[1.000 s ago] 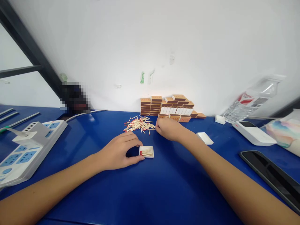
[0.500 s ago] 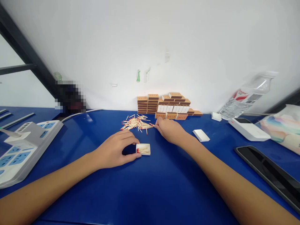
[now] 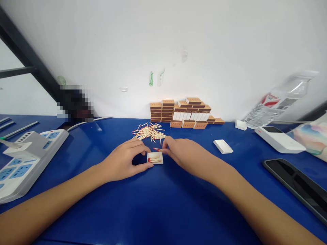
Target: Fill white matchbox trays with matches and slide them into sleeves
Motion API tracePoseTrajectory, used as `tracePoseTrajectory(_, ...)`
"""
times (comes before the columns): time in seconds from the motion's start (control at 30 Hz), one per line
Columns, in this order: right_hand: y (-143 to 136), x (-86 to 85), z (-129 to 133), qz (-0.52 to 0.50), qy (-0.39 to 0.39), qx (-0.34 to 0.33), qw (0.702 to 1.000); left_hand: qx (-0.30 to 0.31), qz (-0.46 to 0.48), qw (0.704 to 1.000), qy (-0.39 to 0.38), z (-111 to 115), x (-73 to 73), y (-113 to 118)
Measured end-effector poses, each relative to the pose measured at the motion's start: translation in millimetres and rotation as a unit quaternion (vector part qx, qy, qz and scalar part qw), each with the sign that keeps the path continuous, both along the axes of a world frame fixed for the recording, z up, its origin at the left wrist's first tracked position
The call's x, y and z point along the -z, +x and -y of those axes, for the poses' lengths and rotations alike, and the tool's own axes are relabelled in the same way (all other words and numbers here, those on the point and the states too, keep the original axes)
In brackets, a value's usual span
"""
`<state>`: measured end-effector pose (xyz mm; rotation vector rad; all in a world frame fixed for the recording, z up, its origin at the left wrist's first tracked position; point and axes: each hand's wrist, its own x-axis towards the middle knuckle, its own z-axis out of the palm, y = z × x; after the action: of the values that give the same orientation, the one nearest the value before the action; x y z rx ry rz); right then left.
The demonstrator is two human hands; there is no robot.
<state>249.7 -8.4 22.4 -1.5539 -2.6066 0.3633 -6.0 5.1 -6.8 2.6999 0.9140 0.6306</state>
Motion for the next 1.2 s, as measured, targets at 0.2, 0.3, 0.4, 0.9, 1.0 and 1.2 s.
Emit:
tracePoseTrajectory(0.2, -22.6, 11.2, 14.2, 0.124, 0.047, -0.042, 0.990, -0.001, -0.003, 1.000, -0.013, 0.1, -1.5, 1.1)
tracePoseTrajectory(0.3, -24.2, 9.3, 15.7, 0.108, 0.046, -0.055, 0.992, 0.001, -0.005, 1.000, -0.010, 0.3, -1.4, 0.5)
tracePoseTrajectory(0.4, -16.8, 2.2, 14.5, 0.072, 0.032, -0.049, 0.996, 0.006, -0.005, 1.000, -0.003, 0.5, -1.3, -0.2)
tracePoseTrajectory(0.9, -6.8, 0.4, 10.8, -0.029, 0.021, -0.087, 0.996, 0.012, -0.010, 1.000, 0.018, 0.4, -0.8, 0.7)
tracePoseTrajectory(1.0, -5.2, 2.6, 10.1, -0.041, 0.023, -0.092, 0.995, 0.014, -0.009, 1.000, 0.021, 0.3, -0.3, 0.8)
tracePoseTrajectory(1.2, -9.5, 4.6, 11.1, -0.046, 0.017, -0.079, 0.996, 0.009, -0.011, 1.000, 0.014, 0.3, 0.3, 0.8)
